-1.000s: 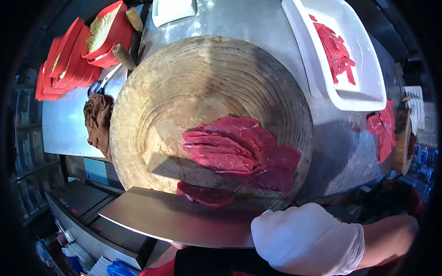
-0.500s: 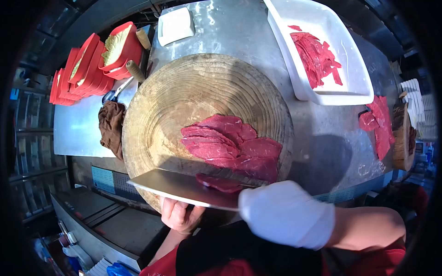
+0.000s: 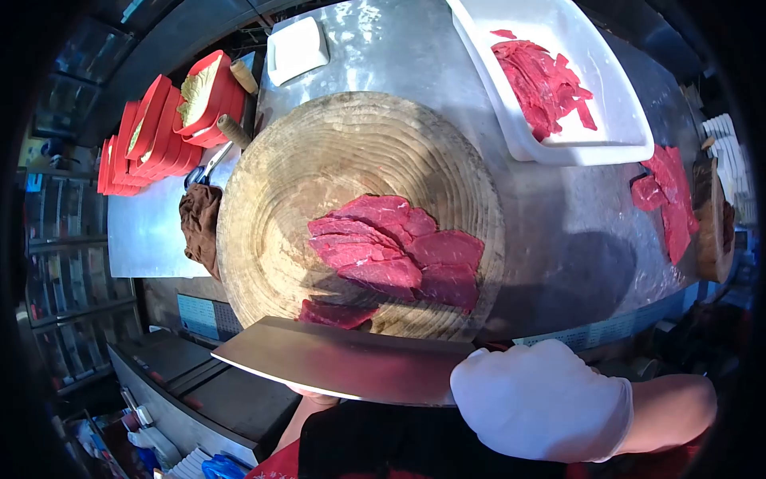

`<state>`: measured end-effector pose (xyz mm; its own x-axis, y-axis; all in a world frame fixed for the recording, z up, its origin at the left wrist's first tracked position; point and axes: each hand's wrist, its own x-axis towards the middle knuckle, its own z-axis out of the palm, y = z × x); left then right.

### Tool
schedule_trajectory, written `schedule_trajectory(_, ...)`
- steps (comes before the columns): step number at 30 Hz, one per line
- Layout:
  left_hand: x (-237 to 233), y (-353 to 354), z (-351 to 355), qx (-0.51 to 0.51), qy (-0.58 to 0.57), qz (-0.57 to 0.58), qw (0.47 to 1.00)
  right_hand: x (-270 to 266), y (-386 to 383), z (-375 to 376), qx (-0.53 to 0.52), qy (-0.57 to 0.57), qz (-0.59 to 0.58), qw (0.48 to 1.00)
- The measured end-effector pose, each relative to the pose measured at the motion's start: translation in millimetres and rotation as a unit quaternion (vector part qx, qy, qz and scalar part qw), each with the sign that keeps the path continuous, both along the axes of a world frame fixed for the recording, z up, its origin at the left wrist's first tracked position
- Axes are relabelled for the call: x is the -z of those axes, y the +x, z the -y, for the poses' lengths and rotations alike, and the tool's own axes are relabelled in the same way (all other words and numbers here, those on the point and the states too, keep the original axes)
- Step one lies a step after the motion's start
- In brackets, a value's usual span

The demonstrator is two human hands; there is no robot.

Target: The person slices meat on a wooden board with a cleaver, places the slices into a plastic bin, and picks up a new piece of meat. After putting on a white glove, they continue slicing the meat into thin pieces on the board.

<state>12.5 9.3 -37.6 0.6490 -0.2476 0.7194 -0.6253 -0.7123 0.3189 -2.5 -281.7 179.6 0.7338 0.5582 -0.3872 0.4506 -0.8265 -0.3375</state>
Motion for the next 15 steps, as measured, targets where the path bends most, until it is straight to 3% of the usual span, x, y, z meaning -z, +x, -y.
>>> schedule_trajectory(3, -1, 1, -1, 0.019, -0.006, -0.02, 1.0, 1, 9, -5, 0.048, -0.007, -0.078, 0.996)
schedule_trajectory(10, -7, 10, 4, 0.06, -0.032, -0.075, 0.995, 4, 39, -21, -0.017, -0.027, -0.116, 0.993)
schedule_trajectory(15, -14, 24, 9, 0.084, -0.069, -0.106, 0.988, 9, 58, -37, 0.039, -0.025, -0.164, 0.985)
